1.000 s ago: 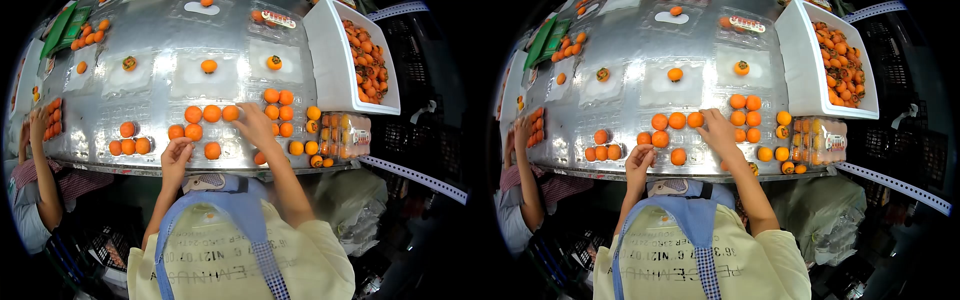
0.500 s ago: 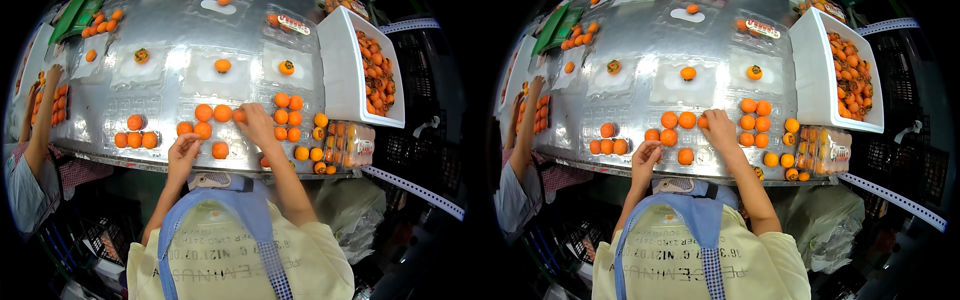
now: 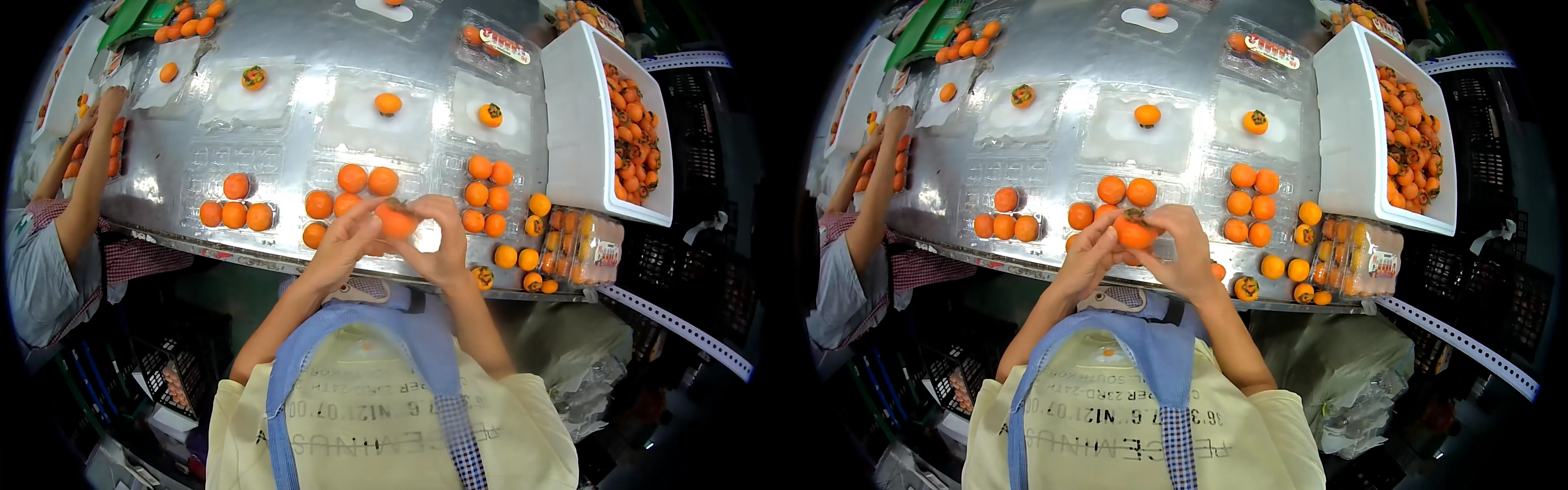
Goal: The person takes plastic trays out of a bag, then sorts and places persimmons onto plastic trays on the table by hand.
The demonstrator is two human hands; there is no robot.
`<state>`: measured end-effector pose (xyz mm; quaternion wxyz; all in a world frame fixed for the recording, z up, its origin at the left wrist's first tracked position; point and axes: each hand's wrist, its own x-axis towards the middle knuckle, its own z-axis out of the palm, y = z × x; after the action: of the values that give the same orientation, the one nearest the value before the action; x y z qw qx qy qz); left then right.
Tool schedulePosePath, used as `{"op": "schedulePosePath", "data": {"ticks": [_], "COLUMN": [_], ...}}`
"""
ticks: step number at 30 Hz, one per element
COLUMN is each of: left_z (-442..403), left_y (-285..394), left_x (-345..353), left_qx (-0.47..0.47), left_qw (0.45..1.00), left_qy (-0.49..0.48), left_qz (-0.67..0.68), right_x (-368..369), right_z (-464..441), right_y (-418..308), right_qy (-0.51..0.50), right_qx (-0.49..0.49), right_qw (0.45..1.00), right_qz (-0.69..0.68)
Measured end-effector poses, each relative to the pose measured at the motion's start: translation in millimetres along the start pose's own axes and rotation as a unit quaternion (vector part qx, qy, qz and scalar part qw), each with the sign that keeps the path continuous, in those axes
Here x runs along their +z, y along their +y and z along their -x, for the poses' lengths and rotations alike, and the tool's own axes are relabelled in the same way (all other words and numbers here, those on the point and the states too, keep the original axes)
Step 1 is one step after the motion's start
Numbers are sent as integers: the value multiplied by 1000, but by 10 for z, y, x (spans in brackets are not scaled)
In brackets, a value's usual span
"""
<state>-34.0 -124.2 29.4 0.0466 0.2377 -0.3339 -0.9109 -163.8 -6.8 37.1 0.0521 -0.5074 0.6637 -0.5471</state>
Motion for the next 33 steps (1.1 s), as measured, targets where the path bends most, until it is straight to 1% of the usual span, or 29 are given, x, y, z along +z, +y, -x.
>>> {"op": "schedulePosePath", "data": {"ticks": [1, 2, 6, 8, 12, 17, 21, 25, 27, 28, 31, 32, 33], "left_z": [10, 32, 71, 87, 92, 112, 100, 103, 94, 90, 86, 93, 91], "left_y": [-8, -1, 62, 84, 89, 127, 102, 79, 64, 57, 16, 35, 29], "left_x": [13, 46, 68, 74, 50, 75, 53, 31, 41, 47, 38, 60, 61], "left_qx": [19, 38, 112, 130, 167, 162, 171, 128, 122, 119, 124, 108, 102], "left_qw": [1000, 999, 992, 990, 983, 982, 979, 981, 982, 982, 973, 974, 971], "left_qy": [0, 0, -22, -17, -20, 6, 13, 29, 30, 31, 55, 51, 53], "left_qz": [-8, -16, -57, -56, -76, -96, -113, -143, -143, -144, -188, -194, -210], "right_x": [-4, 2, 37, 63, 78, 69, 79, 50, 42, 56, 56, 36, 34], "right_z": [-11, 5, 40, 62, 59, 60, 37, -18, -36, -19, 27, 28, 36], "right_y": [-25, -12, -101, -103, -110, -114, -99, -169, -166, -129, -120, -126, -121], "right_qy": [0, 5, 8, 12, -12, -41, -56, -103, -133, -136, -164, -186, -184], "right_qx": [-41, -52, 48, 91, 115, 175, 162, 173, 169, 136, 128, 120, 116], "right_qw": [999, 999, 995, 984, 980, 961, 971, 974, 973, 980, 978, 975, 976], "right_qz": [16, 13, -89, -155, -162, -212, -169, -106, -84, -58, -25, 3, 1]}}
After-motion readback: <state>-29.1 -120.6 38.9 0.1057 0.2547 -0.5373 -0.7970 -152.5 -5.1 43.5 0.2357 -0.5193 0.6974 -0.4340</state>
